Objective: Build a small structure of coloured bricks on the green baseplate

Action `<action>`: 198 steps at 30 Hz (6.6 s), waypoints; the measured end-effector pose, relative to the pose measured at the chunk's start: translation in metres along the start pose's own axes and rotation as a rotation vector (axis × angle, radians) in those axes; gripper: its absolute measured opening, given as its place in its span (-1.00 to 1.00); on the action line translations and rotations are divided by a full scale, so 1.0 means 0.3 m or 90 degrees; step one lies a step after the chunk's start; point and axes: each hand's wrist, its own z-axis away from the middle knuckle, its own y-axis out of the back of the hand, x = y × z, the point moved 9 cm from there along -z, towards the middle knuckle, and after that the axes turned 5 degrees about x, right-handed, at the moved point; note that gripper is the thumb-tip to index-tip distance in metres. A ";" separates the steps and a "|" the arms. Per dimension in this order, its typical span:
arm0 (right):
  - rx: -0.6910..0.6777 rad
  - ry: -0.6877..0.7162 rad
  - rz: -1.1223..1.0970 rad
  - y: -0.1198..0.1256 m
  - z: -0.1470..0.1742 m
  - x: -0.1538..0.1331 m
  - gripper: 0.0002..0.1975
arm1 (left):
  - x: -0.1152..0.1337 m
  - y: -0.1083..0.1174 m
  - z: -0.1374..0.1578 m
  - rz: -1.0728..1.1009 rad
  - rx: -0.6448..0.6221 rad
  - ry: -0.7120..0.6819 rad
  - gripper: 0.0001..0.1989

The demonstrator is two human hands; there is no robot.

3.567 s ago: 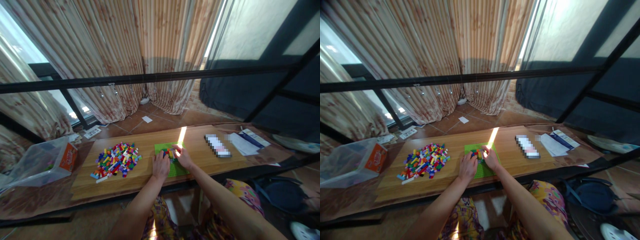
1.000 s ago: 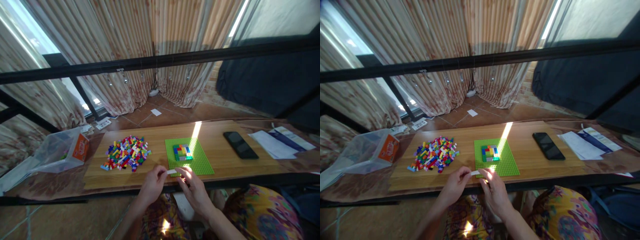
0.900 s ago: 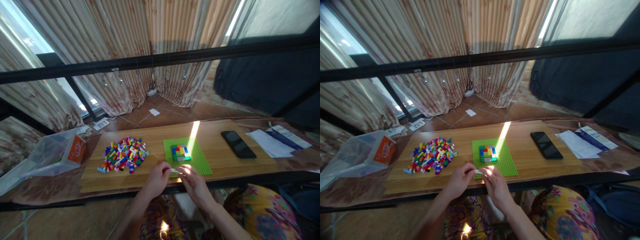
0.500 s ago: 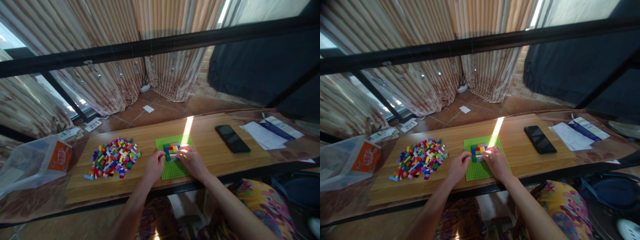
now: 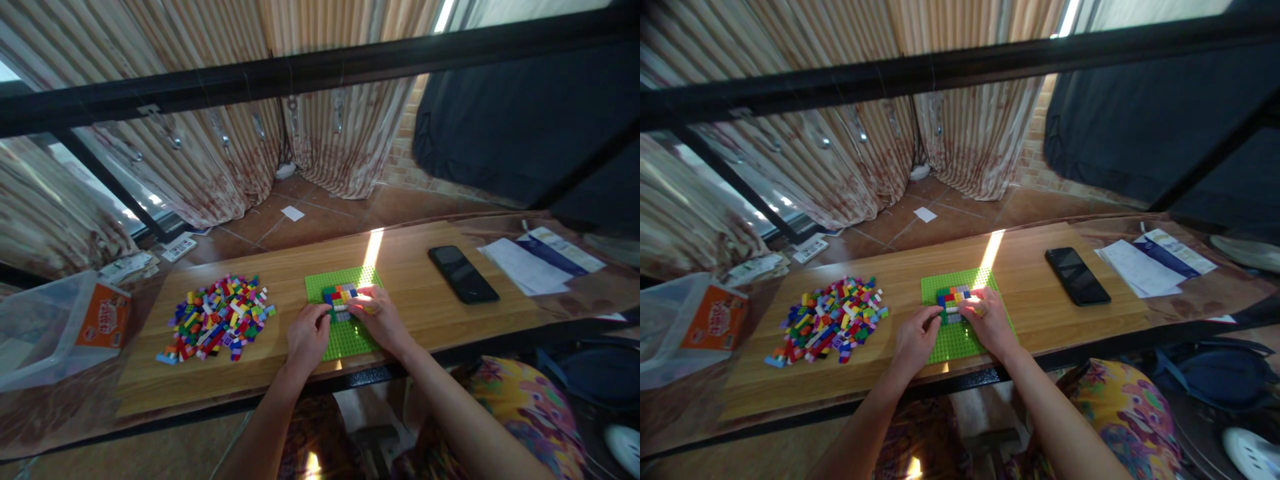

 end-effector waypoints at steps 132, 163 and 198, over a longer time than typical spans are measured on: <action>-0.148 0.118 -0.030 -0.401 0.015 -0.464 -0.78 | -0.336 0.500 0.357 0.024 0.303 0.172 -0.80; -0.123 -0.025 -0.395 -0.276 0.008 -0.514 -0.68 | -0.211 0.384 0.188 0.597 0.190 0.267 -0.61; -0.160 -0.286 -0.636 -0.372 0.084 -0.455 -0.76 | -0.221 0.390 0.198 0.462 0.181 0.211 -0.71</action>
